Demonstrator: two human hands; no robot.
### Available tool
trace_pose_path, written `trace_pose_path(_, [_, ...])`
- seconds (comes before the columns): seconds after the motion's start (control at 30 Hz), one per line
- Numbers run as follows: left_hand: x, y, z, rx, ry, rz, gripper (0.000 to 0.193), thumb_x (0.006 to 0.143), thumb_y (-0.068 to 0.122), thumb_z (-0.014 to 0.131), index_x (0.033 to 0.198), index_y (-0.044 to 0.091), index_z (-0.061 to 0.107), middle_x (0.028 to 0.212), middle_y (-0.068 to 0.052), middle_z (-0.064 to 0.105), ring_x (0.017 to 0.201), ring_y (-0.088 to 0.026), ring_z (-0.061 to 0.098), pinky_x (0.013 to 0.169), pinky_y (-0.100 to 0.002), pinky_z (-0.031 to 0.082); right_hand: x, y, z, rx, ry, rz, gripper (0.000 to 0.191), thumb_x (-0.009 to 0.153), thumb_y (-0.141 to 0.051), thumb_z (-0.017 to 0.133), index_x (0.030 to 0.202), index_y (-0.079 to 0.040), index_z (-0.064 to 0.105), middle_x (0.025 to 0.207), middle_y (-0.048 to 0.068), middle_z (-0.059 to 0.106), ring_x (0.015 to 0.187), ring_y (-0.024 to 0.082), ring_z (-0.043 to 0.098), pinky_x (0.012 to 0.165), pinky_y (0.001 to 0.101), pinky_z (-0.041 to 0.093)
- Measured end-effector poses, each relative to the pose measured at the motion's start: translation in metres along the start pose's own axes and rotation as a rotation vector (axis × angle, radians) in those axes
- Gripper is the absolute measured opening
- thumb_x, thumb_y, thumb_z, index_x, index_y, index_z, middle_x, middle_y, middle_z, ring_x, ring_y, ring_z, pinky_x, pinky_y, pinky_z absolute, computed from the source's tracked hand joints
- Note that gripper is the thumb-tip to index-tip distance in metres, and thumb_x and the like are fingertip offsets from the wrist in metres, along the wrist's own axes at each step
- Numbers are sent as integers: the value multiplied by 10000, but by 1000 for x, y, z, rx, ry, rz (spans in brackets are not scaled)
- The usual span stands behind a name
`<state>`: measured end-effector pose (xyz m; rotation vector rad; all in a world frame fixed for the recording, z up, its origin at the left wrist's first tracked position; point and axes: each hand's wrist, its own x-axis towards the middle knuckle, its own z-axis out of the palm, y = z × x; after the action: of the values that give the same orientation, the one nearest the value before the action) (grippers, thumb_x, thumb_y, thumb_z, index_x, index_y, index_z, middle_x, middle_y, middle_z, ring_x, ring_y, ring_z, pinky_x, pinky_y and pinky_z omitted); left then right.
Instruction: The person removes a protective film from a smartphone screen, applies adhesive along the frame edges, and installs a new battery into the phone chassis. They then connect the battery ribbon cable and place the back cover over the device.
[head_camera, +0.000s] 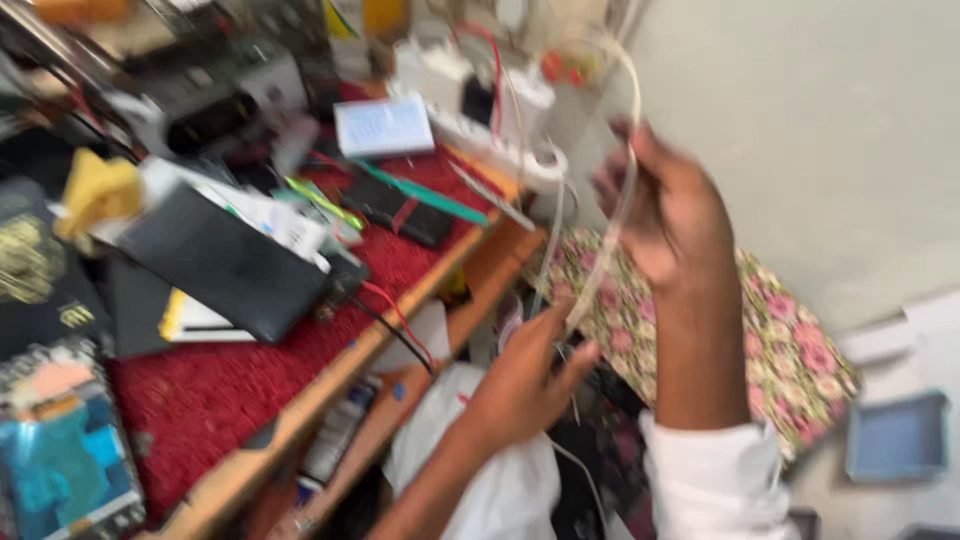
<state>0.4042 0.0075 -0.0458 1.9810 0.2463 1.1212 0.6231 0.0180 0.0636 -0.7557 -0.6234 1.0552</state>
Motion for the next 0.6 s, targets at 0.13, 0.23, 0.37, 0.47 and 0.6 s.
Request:
trace_pose_path(0.13, [14,6,3,-891,-190,-603,444,1062,324,491,1213,-57,661,832,-131,732,679,-191,711,567,-309,593,-40,1,9,-335,-35,39,419,1020,-365,606,1286,-43,581,1049,145,767,935,252,754,841,392,621])
trace_pose_path(0.23, [37,20,-30,-951,133,-478,384,1110,324,511,1179,-25,654,739,-90,680,595,-144,651,495,-258,517,-124,43,-6,-726,-129,280,414,1048,-319,535,1192,25,717,1142,100,764,1038,223,695,983,365,530])
trace_pose_path(0.37, [89,5,-64,-1055,213,-292,268,1118,262,527,1135,19,639,735,-89,604,608,-146,543,544,-298,443,-253,115,-64,-542,-402,874,337,914,-215,762,1175,-11,702,992,41,751,923,148,700,820,310,577])
trace_pose_path(0.47, [117,-17,-95,-1156,240,-261,235,1162,131,545,1000,-36,572,766,-136,602,659,-206,571,587,-330,450,-313,137,-125,-855,-250,778,299,1037,-231,729,1041,56,814,913,141,784,861,208,728,801,331,598])
trace_pose_path(0.6, [97,-12,-140,-1032,248,-241,278,1131,158,533,919,-18,566,765,-134,622,639,-216,572,594,-340,468,-331,94,-190,-970,350,541,493,852,-268,609,1311,-95,663,1164,155,768,1058,270,712,919,424,547])
